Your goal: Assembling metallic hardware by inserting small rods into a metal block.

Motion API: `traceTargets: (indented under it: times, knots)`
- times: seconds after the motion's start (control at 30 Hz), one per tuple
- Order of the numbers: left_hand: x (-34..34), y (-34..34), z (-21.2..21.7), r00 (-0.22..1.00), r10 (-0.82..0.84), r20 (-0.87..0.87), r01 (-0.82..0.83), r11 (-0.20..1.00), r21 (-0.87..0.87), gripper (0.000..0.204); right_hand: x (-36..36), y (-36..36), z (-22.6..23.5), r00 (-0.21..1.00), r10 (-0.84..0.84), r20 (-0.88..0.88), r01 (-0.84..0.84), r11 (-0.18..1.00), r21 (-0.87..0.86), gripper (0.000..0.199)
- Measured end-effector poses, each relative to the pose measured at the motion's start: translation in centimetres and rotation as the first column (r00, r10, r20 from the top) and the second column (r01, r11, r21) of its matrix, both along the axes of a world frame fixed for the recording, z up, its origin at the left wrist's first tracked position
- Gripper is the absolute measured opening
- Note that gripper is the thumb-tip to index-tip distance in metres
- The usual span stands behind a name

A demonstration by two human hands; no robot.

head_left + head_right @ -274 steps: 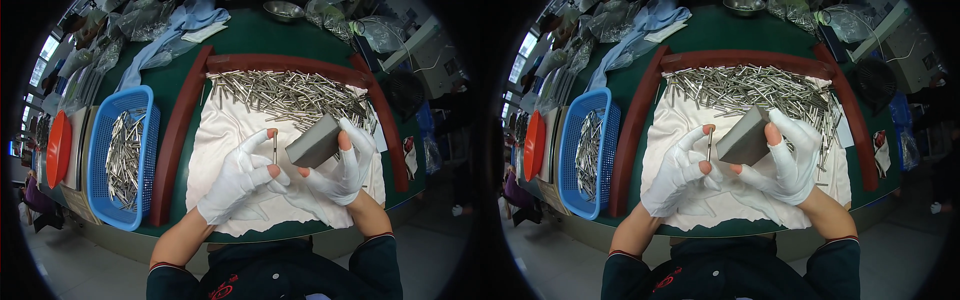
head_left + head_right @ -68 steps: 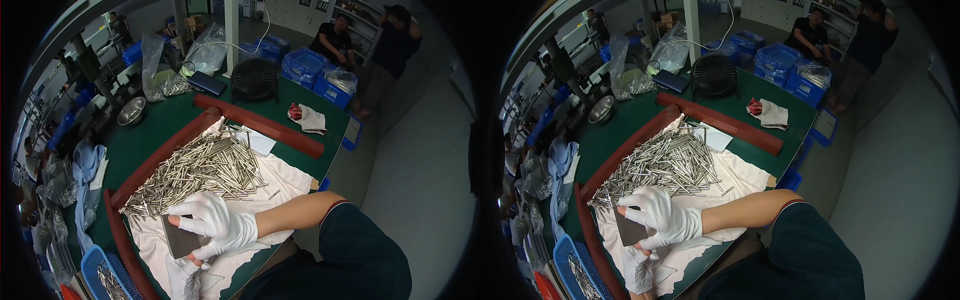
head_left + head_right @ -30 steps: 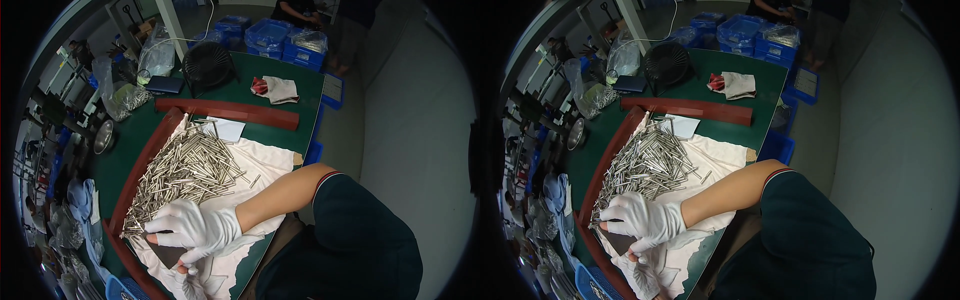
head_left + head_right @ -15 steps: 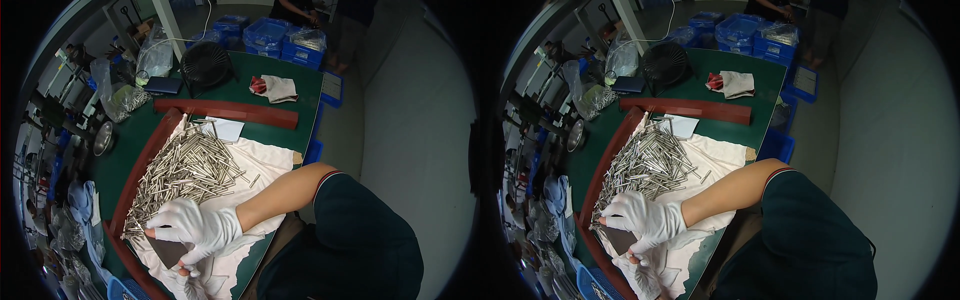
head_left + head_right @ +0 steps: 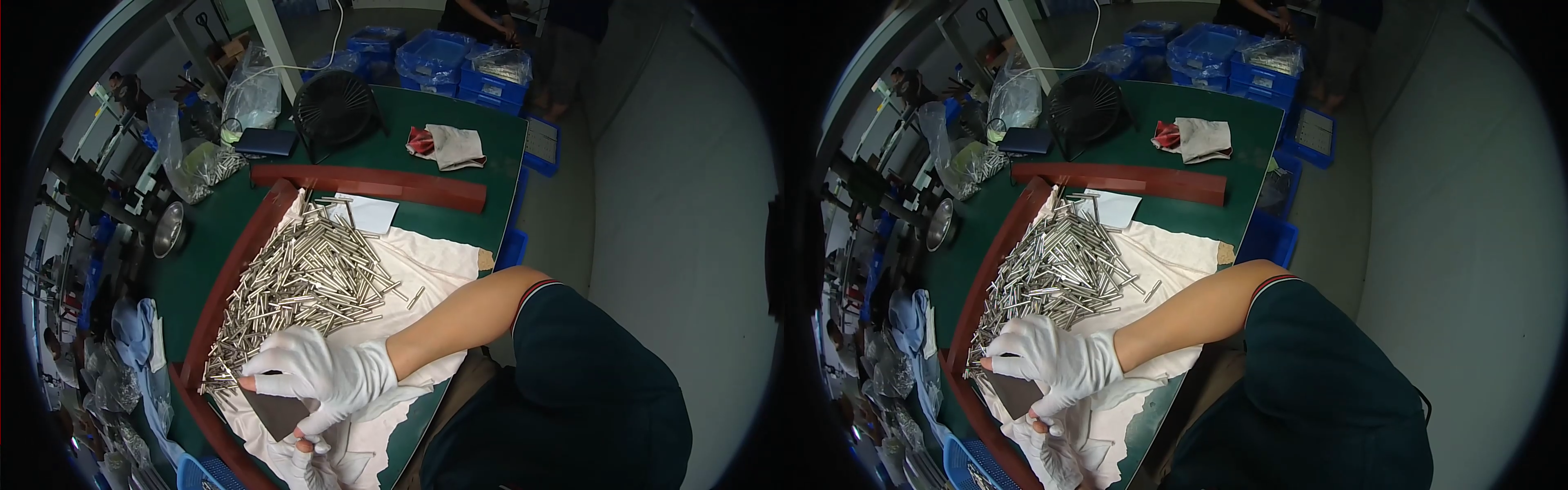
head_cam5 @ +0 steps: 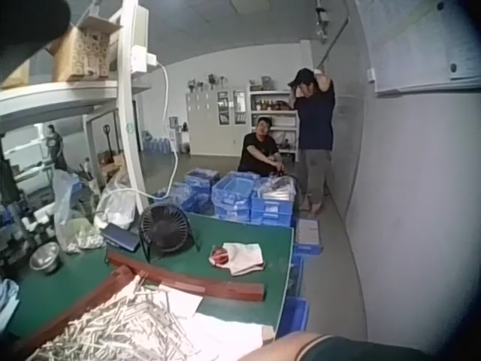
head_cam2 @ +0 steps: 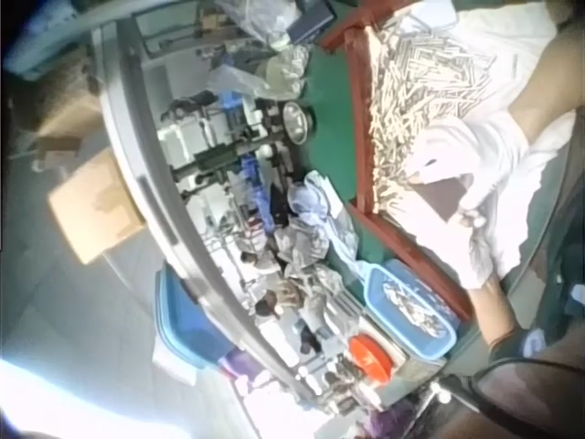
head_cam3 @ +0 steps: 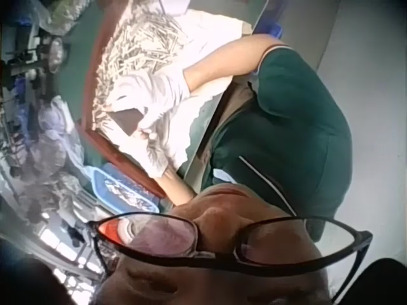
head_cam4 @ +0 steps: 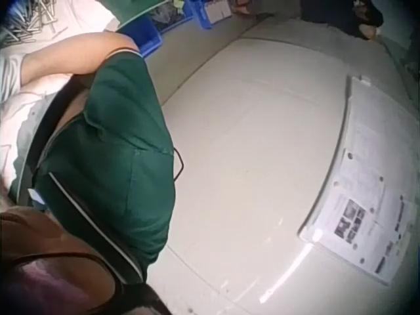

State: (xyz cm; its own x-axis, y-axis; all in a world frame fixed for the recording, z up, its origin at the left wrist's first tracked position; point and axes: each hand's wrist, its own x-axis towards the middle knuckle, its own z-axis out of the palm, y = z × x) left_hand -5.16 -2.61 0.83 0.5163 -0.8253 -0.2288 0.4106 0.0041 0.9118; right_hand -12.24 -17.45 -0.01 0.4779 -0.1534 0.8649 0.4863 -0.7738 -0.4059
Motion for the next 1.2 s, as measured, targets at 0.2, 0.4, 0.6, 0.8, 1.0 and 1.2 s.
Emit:
traceTargets:
  times: [0.2, 0.4, 0.6, 0.8, 1.0, 1.2]
  knots:
    - [-0.22, -0.68, -0.13, 1.000, 0.010, -0.013, -0.011, 0.999, -0.033, 0.056, -0.20, -0.01, 0.33, 0.998, 0.040, -0.042, -0.039, 0.999, 0.022, 0.079]
    - [-0.28, -0.54, -0.21, 1.000, 0.015, -0.024, -0.016, 0.999, -0.037, 0.056, -0.15, 0.13, 0.42, 1.000, 0.015, -0.020, -0.015, 1.000, 0.002, 0.081]
    - [-0.35, -0.60, -0.21, 0.999, 0.016, -0.030, -0.017, 0.999, -0.038, 0.055, 0.05, 0.12, 0.06, 1.000, 0.001, 0.004, -0.001, 1.000, 0.002, 0.080]
    - [-0.44, -0.57, -0.25, 0.999, 0.013, -0.038, -0.014, 0.999, -0.033, 0.055, 0.27, 0.18, 0.05, 0.999, 0.023, 0.039, -0.024, 1.000, 0.013, 0.082]
    - [-0.47, -0.49, -0.30, 0.999, 0.012, -0.045, -0.014, 1.000, -0.028, 0.055, 0.22, 0.21, 0.06, 0.999, 0.000, 0.042, 0.000, 1.000, 0.006, 0.082]
    - [-0.43, -0.40, -0.28, 0.999, 0.013, -0.050, -0.014, 1.000, -0.024, 0.055, -0.21, 0.17, 0.25, 0.999, 0.002, -0.032, -0.002, 1.000, -0.006, 0.081]
